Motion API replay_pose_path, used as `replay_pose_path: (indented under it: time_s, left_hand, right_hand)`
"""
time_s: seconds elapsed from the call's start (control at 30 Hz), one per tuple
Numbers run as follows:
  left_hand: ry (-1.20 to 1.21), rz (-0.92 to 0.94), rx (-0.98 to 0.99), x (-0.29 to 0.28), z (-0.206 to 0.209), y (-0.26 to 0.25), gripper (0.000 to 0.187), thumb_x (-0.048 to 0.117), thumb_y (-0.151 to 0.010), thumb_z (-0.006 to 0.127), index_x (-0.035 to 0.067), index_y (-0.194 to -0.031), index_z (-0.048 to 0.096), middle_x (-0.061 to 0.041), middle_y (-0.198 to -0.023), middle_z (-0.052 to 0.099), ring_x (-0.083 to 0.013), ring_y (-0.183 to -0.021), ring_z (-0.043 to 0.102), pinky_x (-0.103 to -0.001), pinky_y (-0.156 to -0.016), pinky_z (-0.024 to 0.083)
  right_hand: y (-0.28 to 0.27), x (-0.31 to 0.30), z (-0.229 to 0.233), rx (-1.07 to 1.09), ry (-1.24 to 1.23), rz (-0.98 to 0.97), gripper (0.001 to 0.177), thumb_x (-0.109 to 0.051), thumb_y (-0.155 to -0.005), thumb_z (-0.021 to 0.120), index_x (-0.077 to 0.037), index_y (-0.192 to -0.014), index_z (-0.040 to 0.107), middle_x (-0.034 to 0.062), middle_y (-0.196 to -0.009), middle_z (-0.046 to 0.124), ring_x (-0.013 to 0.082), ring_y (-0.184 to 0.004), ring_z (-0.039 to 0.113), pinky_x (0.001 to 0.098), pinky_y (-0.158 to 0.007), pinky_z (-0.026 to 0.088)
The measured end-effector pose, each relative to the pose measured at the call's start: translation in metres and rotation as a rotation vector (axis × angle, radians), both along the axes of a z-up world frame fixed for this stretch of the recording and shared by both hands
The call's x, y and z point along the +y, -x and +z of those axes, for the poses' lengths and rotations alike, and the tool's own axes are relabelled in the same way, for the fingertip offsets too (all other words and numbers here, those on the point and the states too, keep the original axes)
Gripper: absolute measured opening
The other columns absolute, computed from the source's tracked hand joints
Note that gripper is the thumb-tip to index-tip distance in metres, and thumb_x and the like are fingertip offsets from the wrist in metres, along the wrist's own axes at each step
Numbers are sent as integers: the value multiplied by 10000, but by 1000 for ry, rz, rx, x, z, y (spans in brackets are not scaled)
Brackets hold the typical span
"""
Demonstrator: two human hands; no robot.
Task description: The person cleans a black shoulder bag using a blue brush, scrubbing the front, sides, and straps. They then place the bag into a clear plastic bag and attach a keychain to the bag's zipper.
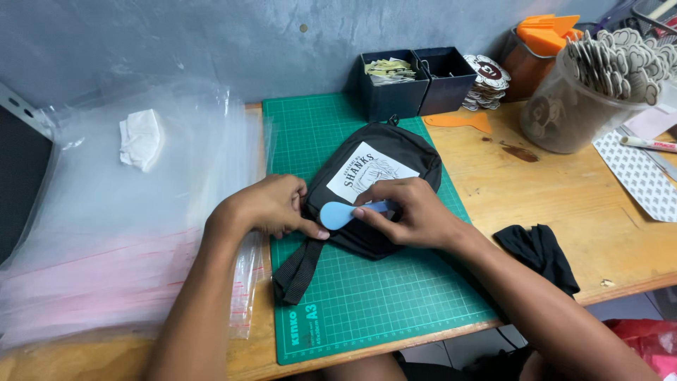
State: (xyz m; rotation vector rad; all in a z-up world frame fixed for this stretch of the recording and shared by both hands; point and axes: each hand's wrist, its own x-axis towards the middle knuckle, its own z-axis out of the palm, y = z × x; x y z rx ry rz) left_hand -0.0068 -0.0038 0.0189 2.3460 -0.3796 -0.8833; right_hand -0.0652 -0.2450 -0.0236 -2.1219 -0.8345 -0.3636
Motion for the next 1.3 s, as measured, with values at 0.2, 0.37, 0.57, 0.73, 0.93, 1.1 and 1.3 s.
replay_pose_path:
  time_s: [0.2,0.37,0.57,0.73,0.93,1.1,1.3]
  left_hand:
    - [15,1,-16,1,-10,-4,569,180,-641,964,-105,-1017,646,-173,-713,713,-265,-606,709,-352,-497,647]
    - [23,8,-23,2,-9,-2,537,182,-629,966,-94,-974,661,-160,-700,707,-264,-583,707,-346,-464,635]
    - [15,10,-33,3,-11,-3,521,196,-628,969,-85,-954,674,-158,-694,701,-263,-568,709,-333,-453,631]
    - [16,1,-28,3,-12,-4,541,200,-617,974,-93,-961,678,-165,-713,695,-266,-601,711,-340,-462,636]
    - [16,16,-25,3,-7,-2,534,190,-621,976,-97,-952,672,-175,-716,692,-269,-606,708,-350,-463,642]
    - [-1,9,-29,1,-6,-2,524,194,-625,980,-91,-944,677,-164,-712,692,-263,-595,708,-331,-454,638]
    - [-11,8,-34,1,-11,-1,534,202,-620,983,-93,-944,677,-179,-721,690,-284,-604,716,-349,-457,640]
  right_hand:
    - [2,-3,2,14,61,-34,132,-227,-918,720,-133,-968,797,98,-604,650,317,-519,613,379,-543,501]
    - [2,-5,8,63,40,15,123,-203,-911,721,-114,-951,796,107,-568,625,281,-513,607,354,-537,502]
    - [2,-8,9,87,79,23,107,-175,-891,737,-97,-923,804,140,-593,665,307,-515,632,380,-534,501]
    - [1,2,-3,-101,135,-134,142,-165,-930,720,-93,-1010,813,106,-626,650,267,-462,570,348,-483,450]
    - [1,-14,12,-21,32,-146,148,-226,-941,717,-118,-998,800,96,-635,649,252,-488,556,332,-506,469]
    - [4,-8,14,33,83,-25,92,-170,-873,761,-107,-922,806,150,-657,688,376,-517,614,411,-522,487]
    - [4,-15,9,-138,204,-281,142,-267,-957,734,-147,-1002,796,73,-645,626,280,-517,578,355,-523,464]
